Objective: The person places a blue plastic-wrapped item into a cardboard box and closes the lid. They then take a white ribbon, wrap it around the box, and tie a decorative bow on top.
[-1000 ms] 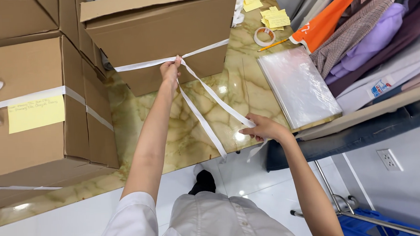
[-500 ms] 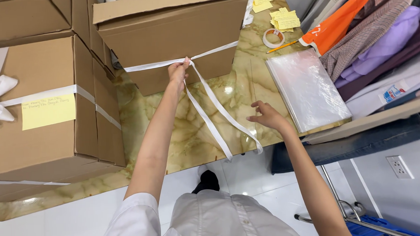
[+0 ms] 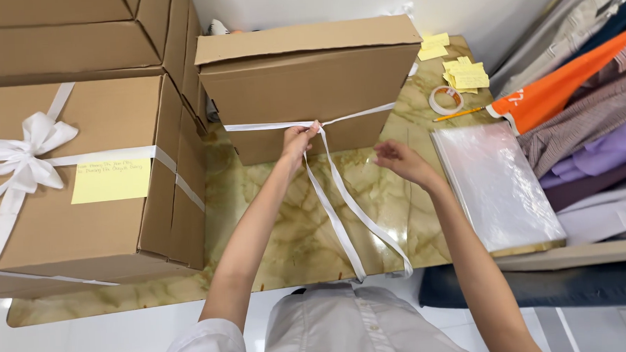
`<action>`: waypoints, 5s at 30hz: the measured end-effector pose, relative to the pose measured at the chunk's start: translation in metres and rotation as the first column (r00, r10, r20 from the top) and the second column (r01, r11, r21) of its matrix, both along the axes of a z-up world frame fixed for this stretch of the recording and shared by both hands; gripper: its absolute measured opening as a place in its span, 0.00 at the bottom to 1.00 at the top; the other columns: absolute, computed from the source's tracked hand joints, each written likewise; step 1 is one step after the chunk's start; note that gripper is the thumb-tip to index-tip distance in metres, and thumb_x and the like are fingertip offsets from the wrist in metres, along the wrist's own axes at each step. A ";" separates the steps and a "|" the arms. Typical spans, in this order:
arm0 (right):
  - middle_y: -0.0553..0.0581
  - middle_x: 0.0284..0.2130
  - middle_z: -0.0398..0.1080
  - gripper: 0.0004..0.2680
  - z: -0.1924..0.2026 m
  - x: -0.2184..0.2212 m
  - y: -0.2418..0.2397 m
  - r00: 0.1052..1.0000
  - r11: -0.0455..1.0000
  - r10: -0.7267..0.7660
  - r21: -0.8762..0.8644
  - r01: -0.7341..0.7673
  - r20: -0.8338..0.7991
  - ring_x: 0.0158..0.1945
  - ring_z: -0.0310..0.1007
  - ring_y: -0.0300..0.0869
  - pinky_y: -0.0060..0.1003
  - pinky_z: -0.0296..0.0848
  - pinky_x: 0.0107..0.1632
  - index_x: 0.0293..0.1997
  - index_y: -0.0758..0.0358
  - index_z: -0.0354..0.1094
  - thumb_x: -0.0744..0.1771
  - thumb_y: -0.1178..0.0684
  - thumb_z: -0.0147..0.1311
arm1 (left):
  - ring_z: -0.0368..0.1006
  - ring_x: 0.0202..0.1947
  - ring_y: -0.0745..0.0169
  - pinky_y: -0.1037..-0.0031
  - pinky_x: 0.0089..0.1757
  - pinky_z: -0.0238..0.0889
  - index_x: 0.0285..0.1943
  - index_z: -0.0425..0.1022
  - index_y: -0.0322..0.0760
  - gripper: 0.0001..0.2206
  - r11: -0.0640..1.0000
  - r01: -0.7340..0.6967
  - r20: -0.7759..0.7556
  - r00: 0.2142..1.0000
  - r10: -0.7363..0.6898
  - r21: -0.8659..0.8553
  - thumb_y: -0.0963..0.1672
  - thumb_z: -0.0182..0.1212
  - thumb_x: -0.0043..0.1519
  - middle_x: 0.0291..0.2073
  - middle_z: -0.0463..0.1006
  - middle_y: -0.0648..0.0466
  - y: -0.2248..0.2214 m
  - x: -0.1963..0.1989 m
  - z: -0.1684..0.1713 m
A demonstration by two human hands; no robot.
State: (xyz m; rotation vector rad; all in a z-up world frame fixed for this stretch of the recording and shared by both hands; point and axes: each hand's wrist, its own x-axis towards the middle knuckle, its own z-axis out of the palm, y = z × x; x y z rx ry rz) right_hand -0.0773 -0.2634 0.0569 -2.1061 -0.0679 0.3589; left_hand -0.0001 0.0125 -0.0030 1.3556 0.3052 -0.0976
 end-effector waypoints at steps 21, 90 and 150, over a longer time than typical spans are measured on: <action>0.55 0.36 0.77 0.14 -0.082 0.113 0.125 0.965 0.961 -0.175 0.246 0.125 0.193 0.40 0.75 0.39 0.34 0.72 0.39 0.43 0.59 0.71 0.67 0.40 0.64 | 0.68 0.26 0.77 0.87 0.27 0.64 0.47 0.82 0.35 0.13 0.994 -0.093 -0.028 0.995 0.092 -0.049 0.46 0.72 0.57 0.30 0.78 0.60 -0.007 0.018 -0.035; 0.42 0.14 0.51 0.08 -0.031 0.070 0.148 0.916 0.762 -0.388 0.524 0.381 -0.103 0.14 0.46 0.25 0.20 0.47 0.20 0.32 0.62 0.78 0.64 0.49 0.68 | 0.59 0.20 0.81 0.89 0.24 0.56 0.39 0.84 0.33 0.16 0.996 -0.042 0.044 0.998 0.045 -0.073 0.50 0.76 0.55 0.25 0.79 0.59 0.010 -0.020 0.027; 0.38 0.13 0.46 0.07 -0.042 0.078 0.147 0.923 0.668 -0.291 0.638 0.384 -0.251 0.15 0.42 0.22 0.16 0.42 0.19 0.33 0.59 0.76 0.65 0.49 0.67 | 0.78 0.39 0.66 0.79 0.47 0.65 0.23 0.68 0.44 0.15 0.769 -0.270 0.222 0.855 0.468 -0.579 0.44 0.69 0.62 0.30 0.80 0.56 0.012 -0.020 0.017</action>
